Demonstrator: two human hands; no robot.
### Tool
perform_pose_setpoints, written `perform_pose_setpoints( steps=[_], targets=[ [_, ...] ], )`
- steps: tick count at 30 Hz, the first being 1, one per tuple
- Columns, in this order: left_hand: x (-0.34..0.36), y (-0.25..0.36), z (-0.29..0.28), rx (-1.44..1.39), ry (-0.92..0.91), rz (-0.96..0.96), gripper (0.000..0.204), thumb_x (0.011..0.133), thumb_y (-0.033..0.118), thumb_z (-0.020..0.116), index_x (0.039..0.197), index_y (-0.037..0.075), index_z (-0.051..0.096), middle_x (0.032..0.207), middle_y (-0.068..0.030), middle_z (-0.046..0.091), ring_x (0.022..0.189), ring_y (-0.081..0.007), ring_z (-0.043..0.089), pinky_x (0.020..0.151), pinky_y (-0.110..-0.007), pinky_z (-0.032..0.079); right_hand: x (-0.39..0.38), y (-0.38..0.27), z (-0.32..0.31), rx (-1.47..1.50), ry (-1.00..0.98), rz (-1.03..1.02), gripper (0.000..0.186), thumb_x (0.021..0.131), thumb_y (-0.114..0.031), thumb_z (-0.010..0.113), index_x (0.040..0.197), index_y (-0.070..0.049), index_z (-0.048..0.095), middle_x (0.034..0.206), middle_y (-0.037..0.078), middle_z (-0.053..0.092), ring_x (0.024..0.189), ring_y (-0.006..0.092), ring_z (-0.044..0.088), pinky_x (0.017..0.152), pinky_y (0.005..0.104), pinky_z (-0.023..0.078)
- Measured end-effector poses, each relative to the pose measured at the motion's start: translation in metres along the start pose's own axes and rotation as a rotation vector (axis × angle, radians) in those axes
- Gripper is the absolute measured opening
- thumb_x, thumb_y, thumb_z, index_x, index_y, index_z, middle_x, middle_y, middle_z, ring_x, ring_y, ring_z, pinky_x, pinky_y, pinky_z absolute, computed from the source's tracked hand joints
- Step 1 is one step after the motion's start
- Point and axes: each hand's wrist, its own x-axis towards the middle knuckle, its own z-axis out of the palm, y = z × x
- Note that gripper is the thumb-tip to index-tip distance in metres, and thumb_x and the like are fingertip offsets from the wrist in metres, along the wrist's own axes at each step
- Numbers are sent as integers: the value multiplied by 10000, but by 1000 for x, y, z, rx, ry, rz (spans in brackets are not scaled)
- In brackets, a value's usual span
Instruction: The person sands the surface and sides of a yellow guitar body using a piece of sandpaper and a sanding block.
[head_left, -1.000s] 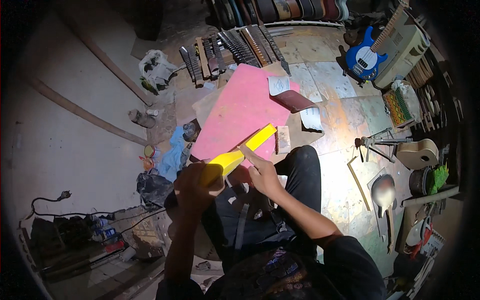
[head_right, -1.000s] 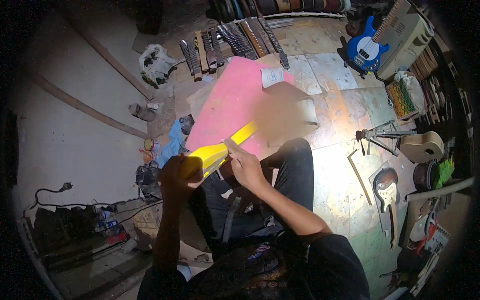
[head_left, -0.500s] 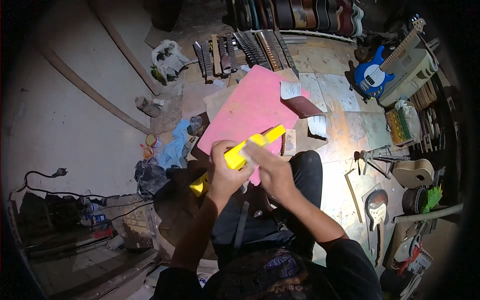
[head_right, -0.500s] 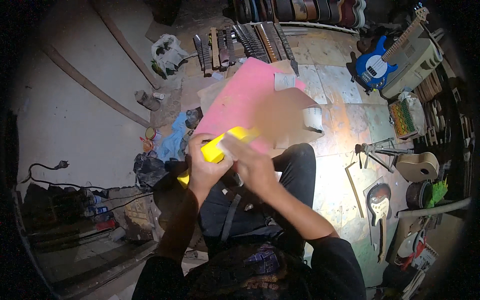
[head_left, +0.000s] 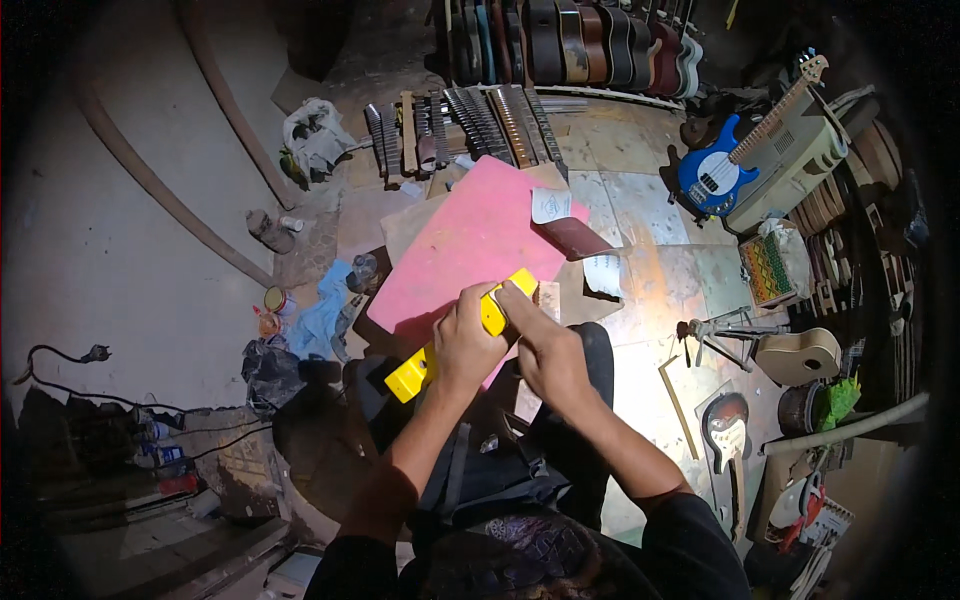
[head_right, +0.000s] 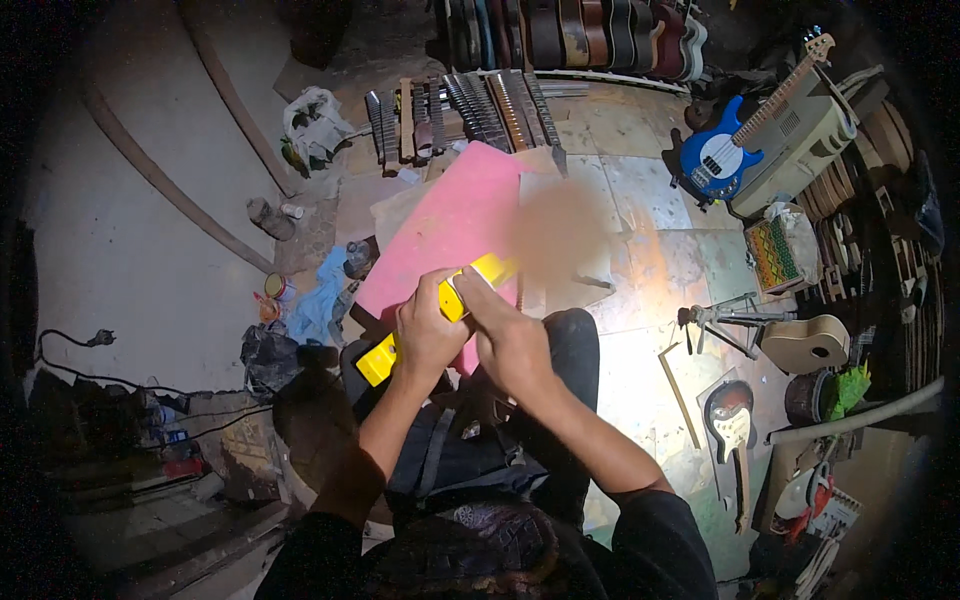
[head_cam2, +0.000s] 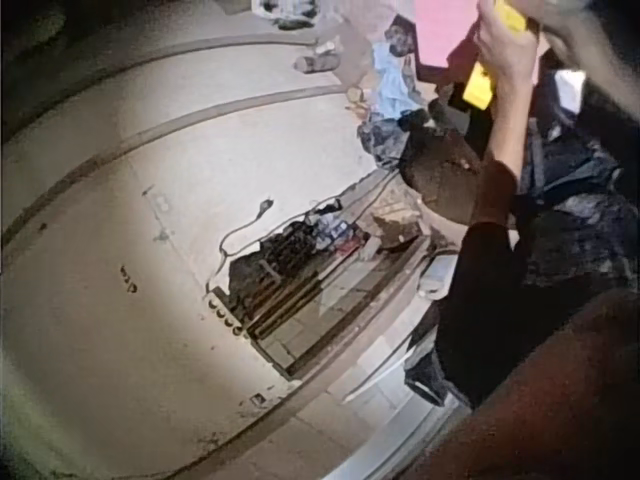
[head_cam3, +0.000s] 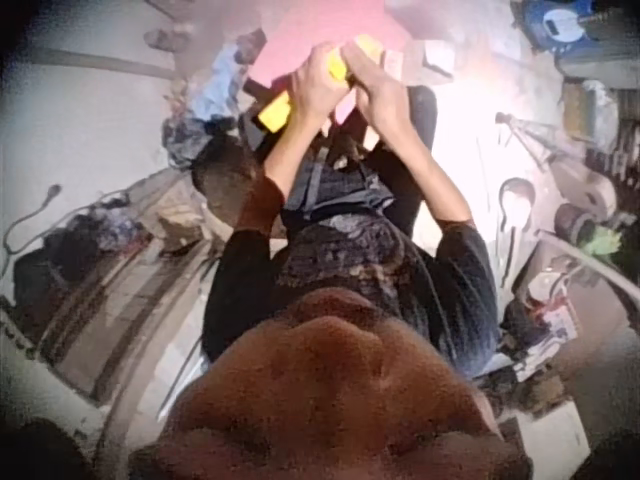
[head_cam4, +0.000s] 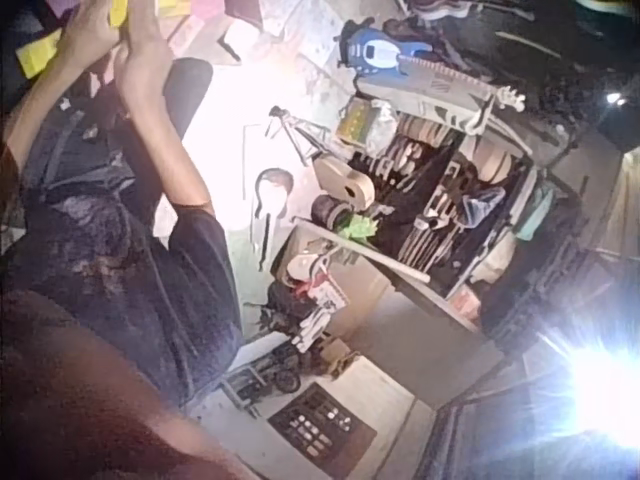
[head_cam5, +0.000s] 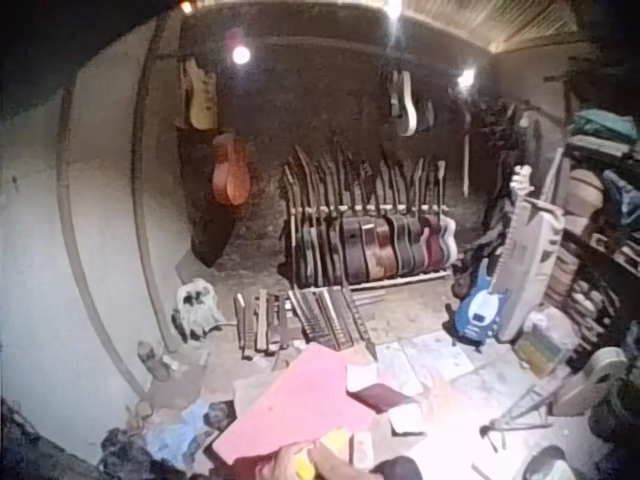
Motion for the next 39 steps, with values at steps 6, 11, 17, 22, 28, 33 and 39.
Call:
perform_pose_setpoints(
  steps=[6, 11, 17, 22, 28, 33, 39],
  targets=[
    [-2, -2, 0, -13, -2, 59, 508, 800, 206, 872, 1219, 69, 619, 1039, -209, 753, 929, -449, 737, 790, -516, 600, -4, -12, -5, -63, -110, 186, 548, 905, -20, 614, 1432, -169, 652, 1187, 209, 731, 1045, 422, 717, 847, 478, 594],
    [-1, 15, 13, 3, -23, 76, 486, 816, 191, 867, 1214, 63, 619, 1028, -209, 752, 920, -457, 731, 785, -513, 602, 3, 59, -12, -84, -146, 378, 545, 897, 11, 608, 1399, -186, 682, 1232, 219, 718, 1028, 421, 725, 867, 482, 601],
    [-10, 8, 9, 39, -55, 67, 506, 803, 207, 882, 1211, 62, 620, 1020, -197, 750, 901, -452, 732, 778, -529, 599, -6, 31, -11, -152, -90, 233, 540, 895, -3, 605, 1408, -160, 671, 1237, 234, 711, 1002, 450, 723, 836, 486, 604],
    [-18, -6, 10, 82, -13, 87, 520, 790, 215, 887, 1205, 51, 619, 1025, -197, 750, 945, -435, 732, 805, -515, 601, -7, -14, -8, -47, -105, 125, 555, 903, -12, 611, 1431, -175, 659, 1302, 231, 694, 1055, 420, 728, 895, 459, 607],
    [-12, 17, 14, 2, 30, 185, 325, 933, 207, 734, 1174, 30, 608, 1017, -233, 737, 938, -474, 717, 800, -563, 579, 0, 40, -19, -135, -155, 337, 441, 913, -2, 581, 1327, -101, 696, 1118, 255, 727, 1022, 443, 713, 828, 521, 579],
    [-26, 3, 16, 96, -11, 129, 555, 845, 259, 852, 1260, 43, 555, 1051, -189, 759, 931, -426, 748, 797, -519, 607, -14, 14, -22, -47, -203, 268, 626, 850, 165, 512, 1419, -58, 647, 1321, 254, 695, 1225, 394, 694, 1042, 387, 535],
    [-42, -1, 14, 184, -101, 46, 993, 821, 218, 867, 1585, 25, 262, 1128, -178, 772, 968, -389, 768, 828, -502, 615, 7, 4, -39, 165, -360, 203, 461, 886, 117, 541, 1310, -5, 678, 1244, 246, 724, 1205, 358, 715, 1028, 371, 534]
  ],
)
